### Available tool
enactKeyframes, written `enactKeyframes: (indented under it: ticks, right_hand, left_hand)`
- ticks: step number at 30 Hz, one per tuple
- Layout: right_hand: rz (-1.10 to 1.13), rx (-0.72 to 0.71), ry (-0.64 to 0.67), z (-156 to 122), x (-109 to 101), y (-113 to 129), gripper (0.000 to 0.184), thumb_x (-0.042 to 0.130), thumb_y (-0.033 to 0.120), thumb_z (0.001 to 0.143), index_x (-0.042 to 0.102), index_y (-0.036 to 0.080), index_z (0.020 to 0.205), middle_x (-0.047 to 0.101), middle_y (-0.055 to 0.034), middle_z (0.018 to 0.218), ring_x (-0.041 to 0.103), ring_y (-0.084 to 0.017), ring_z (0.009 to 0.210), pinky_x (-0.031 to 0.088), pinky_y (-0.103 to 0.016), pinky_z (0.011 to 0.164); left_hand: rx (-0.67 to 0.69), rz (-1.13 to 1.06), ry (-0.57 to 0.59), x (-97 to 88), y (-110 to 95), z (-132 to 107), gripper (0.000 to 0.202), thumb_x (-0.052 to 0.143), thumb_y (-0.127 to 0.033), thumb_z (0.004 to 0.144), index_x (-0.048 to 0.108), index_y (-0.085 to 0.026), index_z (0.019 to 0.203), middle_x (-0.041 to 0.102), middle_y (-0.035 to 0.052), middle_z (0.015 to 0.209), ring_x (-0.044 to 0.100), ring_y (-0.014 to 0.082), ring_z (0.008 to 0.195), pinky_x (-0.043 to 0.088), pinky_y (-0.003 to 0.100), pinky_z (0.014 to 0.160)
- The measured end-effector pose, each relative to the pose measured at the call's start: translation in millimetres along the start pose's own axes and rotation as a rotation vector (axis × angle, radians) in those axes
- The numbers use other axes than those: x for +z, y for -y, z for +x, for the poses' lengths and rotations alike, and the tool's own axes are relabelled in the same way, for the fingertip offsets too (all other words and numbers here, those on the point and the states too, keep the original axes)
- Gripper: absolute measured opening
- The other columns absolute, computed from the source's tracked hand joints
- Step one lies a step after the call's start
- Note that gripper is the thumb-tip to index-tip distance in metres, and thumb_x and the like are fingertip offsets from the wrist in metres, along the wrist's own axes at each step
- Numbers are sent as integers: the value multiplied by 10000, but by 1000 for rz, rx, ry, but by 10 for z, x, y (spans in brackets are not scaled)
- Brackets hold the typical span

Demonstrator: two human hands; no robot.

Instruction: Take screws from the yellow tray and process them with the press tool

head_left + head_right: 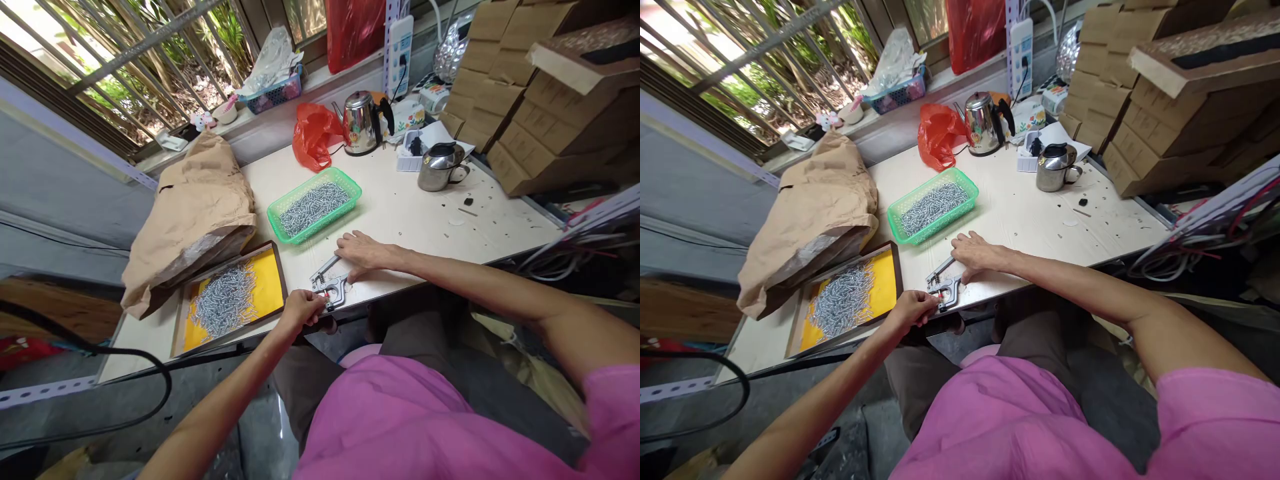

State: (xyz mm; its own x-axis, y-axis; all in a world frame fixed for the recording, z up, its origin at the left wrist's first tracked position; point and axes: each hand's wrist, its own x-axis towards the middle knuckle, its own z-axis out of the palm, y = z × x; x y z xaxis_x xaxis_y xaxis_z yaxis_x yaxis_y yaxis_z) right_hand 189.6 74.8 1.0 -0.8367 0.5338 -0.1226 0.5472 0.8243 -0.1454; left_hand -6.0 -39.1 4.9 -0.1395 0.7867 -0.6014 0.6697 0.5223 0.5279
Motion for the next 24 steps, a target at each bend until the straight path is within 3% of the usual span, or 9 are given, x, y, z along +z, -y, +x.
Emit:
enactKeyframes:
  ticks: [2, 4, 6, 8, 10, 12, 19, 24]
  right_hand:
    - [17, 13, -28, -17, 31, 21, 502, 698, 528, 753, 643, 91, 994, 561, -145, 1028, 461, -285, 1014, 377, -374, 839]
    - [41, 34, -39, -44, 44, 40, 484, 722, 486, 744, 637, 92, 1011, 555, -149, 1040, 458, -284, 1017, 402, -345, 790]
    - [59, 47, -10, -81, 34, 51, 520, 759, 438, 714, 618, 87, 1071, 544, -160, 1085, 454, -288, 1023, 421, -328, 748]
    - [57, 69, 27, -126, 9, 49, 616, 794, 404, 670, 582, 73, 1144, 529, -173, 1133, 451, -294, 1032, 433, -326, 739]
    - [42, 100, 54, -168, -22, 37, 675, 811, 403, 642, 566, 63, 1172, 527, -178, 1149, 455, -302, 1036, 441, -333, 749]
    - [32, 118, 71, -200, -52, 24, 601, 797, 404, 666, 598, 71, 1125, 544, -171, 1126, 469, -302, 1033, 443, -335, 750]
    - [92, 133, 72, -229, -57, 53, 219, 680, 283, 806, 668, 123, 956, 623, -129, 1016, 551, -260, 995, 411, -291, 723]
    - [123, 165, 43, -265, 12, 88, 159, 583, 247, 887, 663, 138, 969, 638, -113, 990, 569, -242, 972, 388, -287, 736]
  left_hand:
    - [224, 254, -226, 31, -53, -38, 299, 591, -410, 837, 675, -137, 749, 636, 55, 682, 577, 150, 625, 425, 252, 573]
    - [464, 451, -372, 79, -120, -15, 289, 632, -390, 820, 673, -161, 990, 659, 105, 1017, 593, 228, 938, 468, 307, 743]
    - [647, 573, -374, 129, -193, 78, 494, 694, -375, 773, 570, -175, 1208, 550, 136, 1284, 494, 278, 1161, 448, 375, 894]
    - [746, 640, -311, 162, -262, 214, 669, 725, -362, 743, 456, -168, 1324, 467, 154, 1381, 446, 293, 1224, 410, 418, 974]
    - [768, 684, -248, 171, -327, 341, 730, 722, -375, 740, 403, -151, 1358, 481, 159, 1358, 469, 294, 1191, 401, 429, 986]
    - [750, 731, -215, 162, -390, 419, 705, 708, -391, 748, 423, -129, 1337, 538, 152, 1269, 501, 294, 1124, 418, 418, 952]
    - [720, 743, -194, 161, -515, 399, 244, 628, -318, 811, 658, -163, 996, 603, 94, 961, 533, 251, 975, 442, 328, 801]
    - [710, 684, -183, 159, -507, 425, 159, 605, -283, 830, 679, -168, 910, 617, 84, 917, 548, 243, 966, 444, 328, 808]
